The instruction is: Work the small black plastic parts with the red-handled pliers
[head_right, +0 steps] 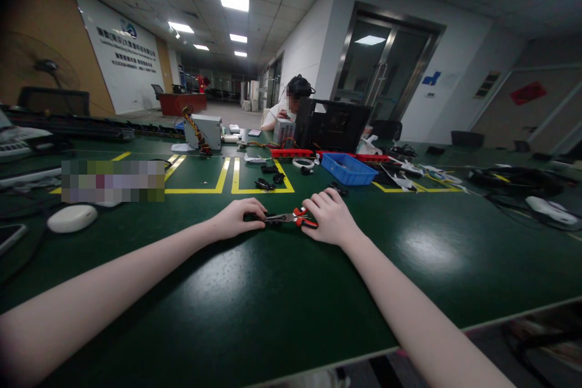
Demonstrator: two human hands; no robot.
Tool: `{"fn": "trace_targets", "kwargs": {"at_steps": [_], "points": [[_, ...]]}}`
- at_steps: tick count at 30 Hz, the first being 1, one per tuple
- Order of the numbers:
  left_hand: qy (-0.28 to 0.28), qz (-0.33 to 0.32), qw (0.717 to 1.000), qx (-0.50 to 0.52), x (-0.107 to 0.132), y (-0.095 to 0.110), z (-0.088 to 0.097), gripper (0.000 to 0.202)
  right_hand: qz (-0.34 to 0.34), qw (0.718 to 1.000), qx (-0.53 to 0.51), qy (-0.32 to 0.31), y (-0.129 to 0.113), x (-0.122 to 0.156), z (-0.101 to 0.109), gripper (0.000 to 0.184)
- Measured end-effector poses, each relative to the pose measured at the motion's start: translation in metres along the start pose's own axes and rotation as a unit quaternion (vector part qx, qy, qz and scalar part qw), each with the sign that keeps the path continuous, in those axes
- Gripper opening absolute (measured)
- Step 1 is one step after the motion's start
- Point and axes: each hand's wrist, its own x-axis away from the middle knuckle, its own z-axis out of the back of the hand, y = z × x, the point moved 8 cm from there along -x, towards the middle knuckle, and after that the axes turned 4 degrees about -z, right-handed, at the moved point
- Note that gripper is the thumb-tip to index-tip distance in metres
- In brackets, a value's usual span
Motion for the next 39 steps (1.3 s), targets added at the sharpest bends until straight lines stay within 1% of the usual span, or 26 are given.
{"fn": "trace_targets", "kwargs": {"at_steps": [5, 10, 17, 23, 28, 34, 39], "points": [[0.001, -0.02, 1.0, 0.002, 0.0, 0.002, -0.001, 0.006, -0.005, 1.0, -0.004, -0.005, -0.002, -0.001, 0.0, 0.028], [-0.005, -0.004, 1.0, -0.011, -0.001, 0.001, -0.001, 0.006, -0.009, 1.0, -0.004, -0.006, -0.002, -0.001, 0.001, 0.028], [-0.008, -0.006, 1.0, 0.005, -0.001, 0.002, -0.001, 0.005, -0.001, 0.999, 0.028, -0.015, -0.003, -0.001, 0.0, 0.03], [-0.008, 0.021, 1.0, -0.004, 0.0, 0.0, 0.0, 0.007, -0.035, 0.999, -0.016, -0.027, 0.002, 0.0, -0.005, 0.031], [-0.007, 0.023, 1.0, 0.004, 0.0, 0.001, 0.001, 0.007, -0.051, 0.997, -0.054, -0.033, 0.005, 0.0, -0.009, 0.031], [-0.002, 0.016, 1.0, 0.006, 0.0, 0.002, 0.0, 0.005, -0.054, 0.996, -0.055, -0.052, 0.004, 0.0, -0.011, 0.029], [0.003, 0.017, 1.0, 0.01, 0.0, 0.0, 0.001, 0.005, -0.073, 0.992, -0.056, -0.087, 0.004, 0.002, -0.015, 0.031]]}}
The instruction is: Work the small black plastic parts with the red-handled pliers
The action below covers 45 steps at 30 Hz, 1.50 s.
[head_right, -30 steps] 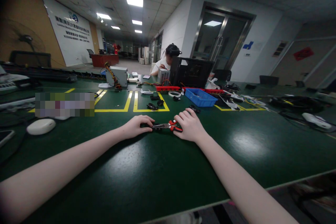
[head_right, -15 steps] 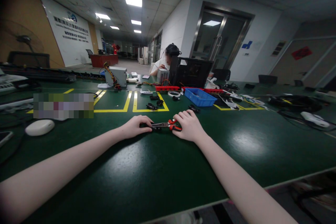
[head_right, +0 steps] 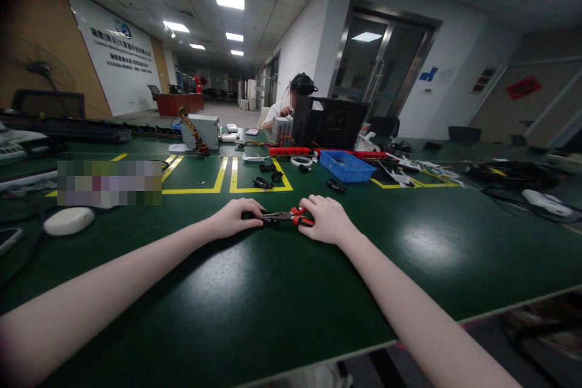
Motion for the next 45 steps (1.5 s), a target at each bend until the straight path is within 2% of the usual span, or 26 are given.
{"fn": "trace_targets", "kwargs": {"at_steps": [4, 15, 20, 27, 34, 45], "points": [[-0.009, -0.003, 1.0, 0.016, 0.0, -0.002, -0.001, 0.006, -0.009, 1.0, -0.001, -0.011, 0.0, 0.001, -0.001, 0.031], [-0.014, -0.018, 0.999, 0.024, 0.003, -0.008, -0.004, 0.01, 0.012, 0.999, 0.034, 0.015, -0.007, 0.004, 0.001, 0.036], [-0.014, -0.016, 1.0, 0.0, 0.003, -0.005, -0.003, 0.011, 0.019, 0.999, 0.013, 0.034, -0.005, 0.004, 0.002, 0.036], [-0.023, -0.017, 0.999, -0.033, 0.001, -0.002, -0.005, 0.012, 0.023, 0.998, -0.033, 0.042, 0.001, 0.003, 0.002, 0.052], [-0.018, -0.015, 0.999, -0.049, 0.001, 0.003, -0.004, 0.01, 0.066, 0.995, -0.027, 0.063, -0.003, 0.003, 0.005, 0.051], [-0.002, -0.028, 0.999, -0.038, 0.001, 0.0, -0.004, 0.009, 0.058, 0.996, -0.047, 0.053, -0.002, 0.003, 0.004, 0.055]]}}
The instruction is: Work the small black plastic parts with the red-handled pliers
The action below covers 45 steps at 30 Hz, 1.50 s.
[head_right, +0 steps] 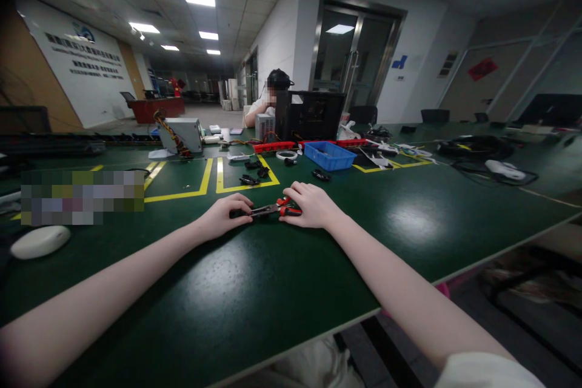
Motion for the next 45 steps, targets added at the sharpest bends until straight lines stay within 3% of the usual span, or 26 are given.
{"fn": "trace_targets", "kwargs": {"at_steps": [16, 23, 30, 37, 45], "points": [[-0.005, 0.017, 0.999, -0.03, 0.001, 0.005, 0.001, 0.01, 0.004, 0.999, 0.03, -0.017, -0.003, 0.0, -0.005, 0.045], [-0.006, 0.044, 0.997, -0.057, 0.002, 0.009, 0.002, 0.034, 0.003, 0.999, 0.035, -0.004, -0.002, 0.0, -0.002, 0.045], [-0.033, 0.038, 0.992, -0.12, 0.003, 0.012, -0.002, 0.035, 0.004, 0.999, 0.033, -0.004, -0.003, -0.001, 0.0, 0.044], [-0.066, 0.077, 0.976, -0.192, 0.003, 0.015, -0.001, 0.034, 0.009, 0.999, 0.035, -0.017, -0.005, -0.001, -0.001, 0.045], [-0.065, 0.096, 0.962, -0.249, 0.003, 0.021, 0.006, 0.056, 0.026, 0.999, 0.007, -0.022, -0.008, -0.002, 0.001, 0.042]]}}
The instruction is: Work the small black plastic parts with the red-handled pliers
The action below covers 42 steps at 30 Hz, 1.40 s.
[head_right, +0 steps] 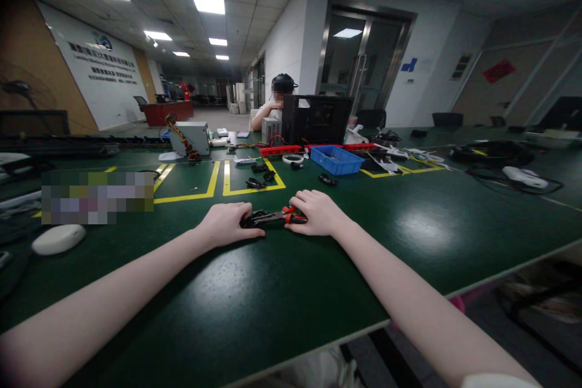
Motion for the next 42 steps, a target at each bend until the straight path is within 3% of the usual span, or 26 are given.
{"fn": "trace_targets", "kwargs": {"at_steps": [4, 10, 13, 17, 22, 30, 42], "points": [[0.001, -0.015, 0.999, -0.029, 0.0, 0.004, 0.003, 0.068, 0.004, 1.0, -0.002, -0.008, -0.001, 0.0, 0.0, 0.043], [0.04, -0.035, 0.998, -0.046, 0.001, 0.007, 0.011, 0.067, 0.005, 1.0, -0.001, -0.01, 0.001, -0.001, -0.001, 0.044], [0.048, -0.094, 0.994, 0.008, 0.001, 0.012, 0.011, 0.063, 0.006, 1.0, -0.003, -0.009, 0.001, -0.001, -0.001, 0.044], [0.007, -0.139, 0.985, 0.105, 0.003, 0.014, 0.004, 0.064, 0.003, 1.0, -0.001, -0.011, 0.003, 0.0, -0.001, 0.045], [-0.027, -0.14, 0.973, 0.179, 0.004, 0.013, -0.001, 0.05, -0.006, 1.0, -0.002, -0.013, 0.005, 0.0, -0.001, 0.044], [0.024, -0.11, 0.97, 0.218, 0.0, 0.0, -0.003, 0.041, -0.021, 0.999, -0.005, -0.026, 0.009, 0.0, -0.003, 0.043], [0.027, -0.145, 0.966, 0.211, 0.001, 0.007, -0.002, 0.047, -0.053, 0.996, -0.022, -0.068, 0.014, 0.0, -0.009, 0.043]]}}
